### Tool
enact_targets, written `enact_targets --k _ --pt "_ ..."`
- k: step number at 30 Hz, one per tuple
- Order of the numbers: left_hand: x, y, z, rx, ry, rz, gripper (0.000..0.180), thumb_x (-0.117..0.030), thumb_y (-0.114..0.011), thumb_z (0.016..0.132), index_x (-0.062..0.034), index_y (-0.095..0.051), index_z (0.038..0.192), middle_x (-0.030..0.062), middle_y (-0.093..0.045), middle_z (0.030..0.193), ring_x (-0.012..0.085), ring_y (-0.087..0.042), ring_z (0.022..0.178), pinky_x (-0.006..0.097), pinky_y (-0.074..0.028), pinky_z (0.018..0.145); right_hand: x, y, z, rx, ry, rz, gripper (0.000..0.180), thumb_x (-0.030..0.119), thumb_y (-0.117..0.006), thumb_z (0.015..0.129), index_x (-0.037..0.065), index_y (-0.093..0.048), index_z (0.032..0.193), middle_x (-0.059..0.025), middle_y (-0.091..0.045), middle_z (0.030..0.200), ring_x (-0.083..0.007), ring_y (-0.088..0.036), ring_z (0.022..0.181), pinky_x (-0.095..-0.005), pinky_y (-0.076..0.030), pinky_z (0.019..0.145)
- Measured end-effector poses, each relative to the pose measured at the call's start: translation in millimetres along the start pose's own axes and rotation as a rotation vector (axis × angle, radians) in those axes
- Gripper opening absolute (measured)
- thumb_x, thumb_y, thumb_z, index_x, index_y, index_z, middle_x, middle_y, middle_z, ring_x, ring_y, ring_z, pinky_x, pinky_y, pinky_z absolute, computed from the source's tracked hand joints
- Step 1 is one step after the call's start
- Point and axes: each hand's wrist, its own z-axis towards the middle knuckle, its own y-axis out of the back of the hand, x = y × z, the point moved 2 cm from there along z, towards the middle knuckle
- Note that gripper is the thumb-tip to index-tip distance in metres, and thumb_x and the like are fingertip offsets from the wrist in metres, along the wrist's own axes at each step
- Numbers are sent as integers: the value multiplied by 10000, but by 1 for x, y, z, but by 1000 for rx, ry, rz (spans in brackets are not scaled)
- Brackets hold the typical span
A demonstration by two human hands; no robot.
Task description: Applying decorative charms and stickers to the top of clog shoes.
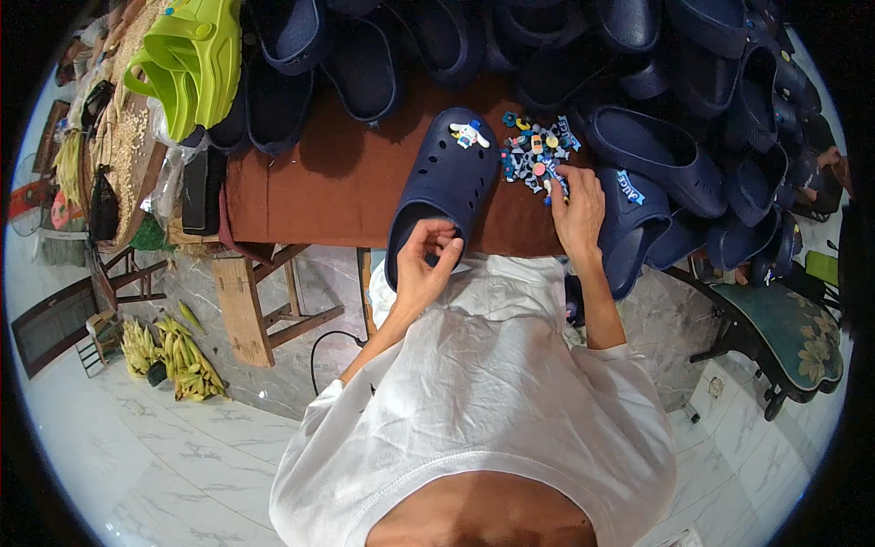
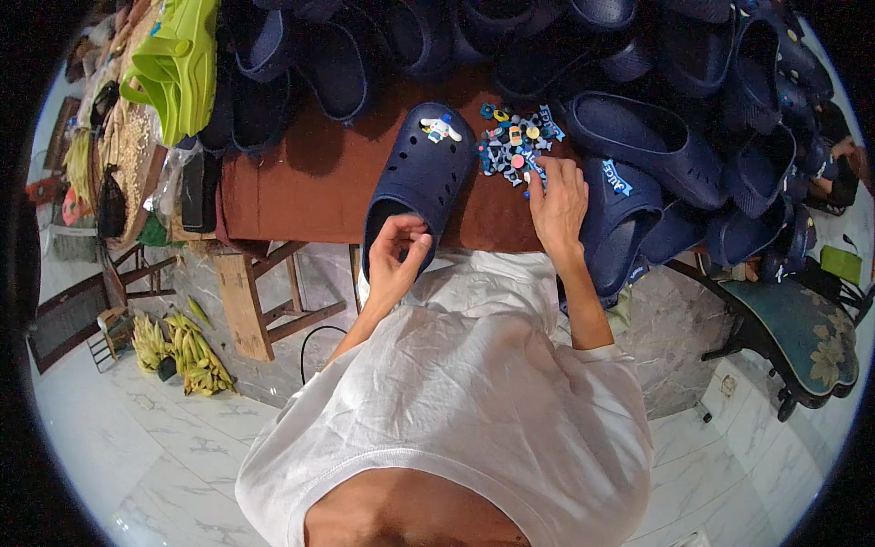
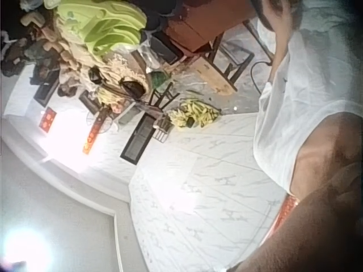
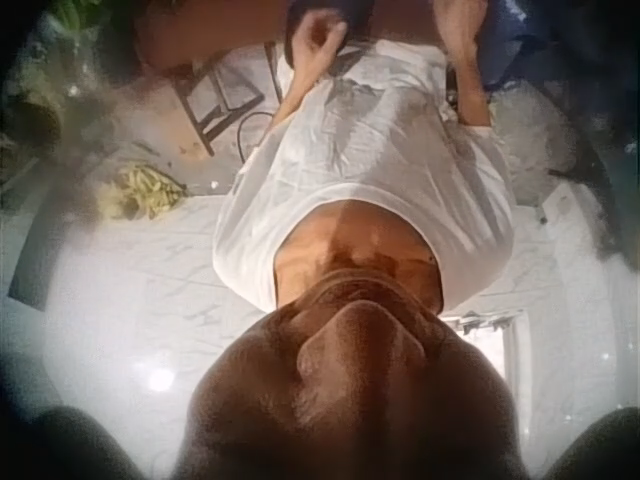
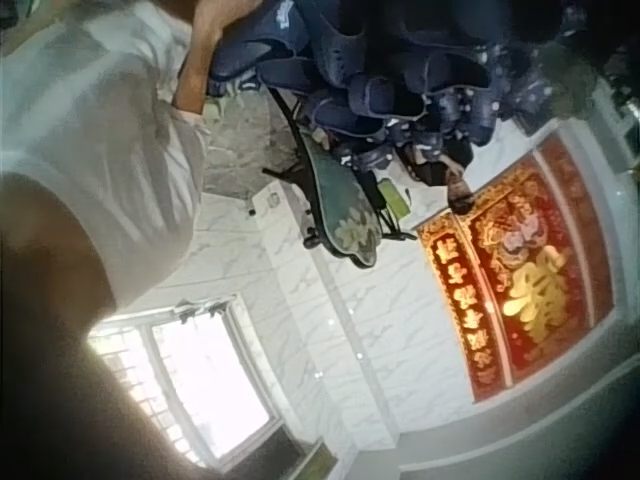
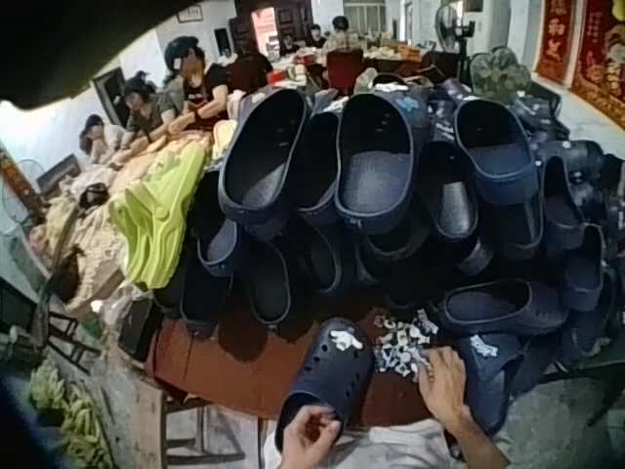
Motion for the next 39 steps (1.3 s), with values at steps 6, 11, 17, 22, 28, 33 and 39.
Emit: enact_targets --k 6,11,17,22,28,33,39 --pt "-9 -27 27 -26 -49 -47 359 -211 -756 861 36 -624 1086 59 -665 927 112 -586 821 248 -477 763 0 -5 -1 9 -84 170 126 73 -580 944 29 -635 1049 -168 -598 986 -385 -614 889 -454 -497 752" --pt "-7 -32 35 -95 210 -64 344 -215 -733 870 78 -640 1023 75 -671 897 108 -567 768 256 -462 709 2 -1 -3 -50 -130 248 142 67 -546 970 23 -635 1071 -175 -621 998 -373 -627 900 -436 -504 762" --pt "3 -27 36 -110 203 -73 288 -202 -735 861 65 -645 922 46 -649 797 91 -536 674 264 -421 597 35 -1 -6 -32 -65 449 245 43 -539 973 34 -635 1198 -164 -619 1030 -343 -634 954 -398 -506 827" --pt "0 -28 37 -101 208 -107 254 -196 -752 843 35 -645 849 20 -630 733 69 -512 629 254 -392 548 60 -31 -19 -7 58 452 292 -14 -579 907 57 -653 1180 -152 -607 1067 -334 -629 975 -403 -520 830" --pt "-4 -26 37 -87 259 -42 238 -188 -762 842 19 -646 822 -15 -606 700 59 -483 581 246 -360 500 56 -50 -23 -80 280 448 362 -68 -634 796 78 -694 1121 -111 -622 1056 -312 -631 979 -399 -538 832" --pt "-24 -31 40 -113 217 -201 237 -194 -761 861 35 -699 854 35 -693 804 78 -594 676 237 -462 590 55 -47 -24 -134 298 377 336 -60 -689 768 102 -743 1058 -96 -631 1021 -277 -642 937 -369 -544 779" --pt "-4 -35 43 -155 132 -144 249 -162 -754 829 75 -707 888 76 -724 857 112 -642 733 265 -508 659 56 -54 -26 -169 226 465 327 -56 -701 783 87 -748 1073 -94 -628 1030 -249 -643 893 -330 -534 744"
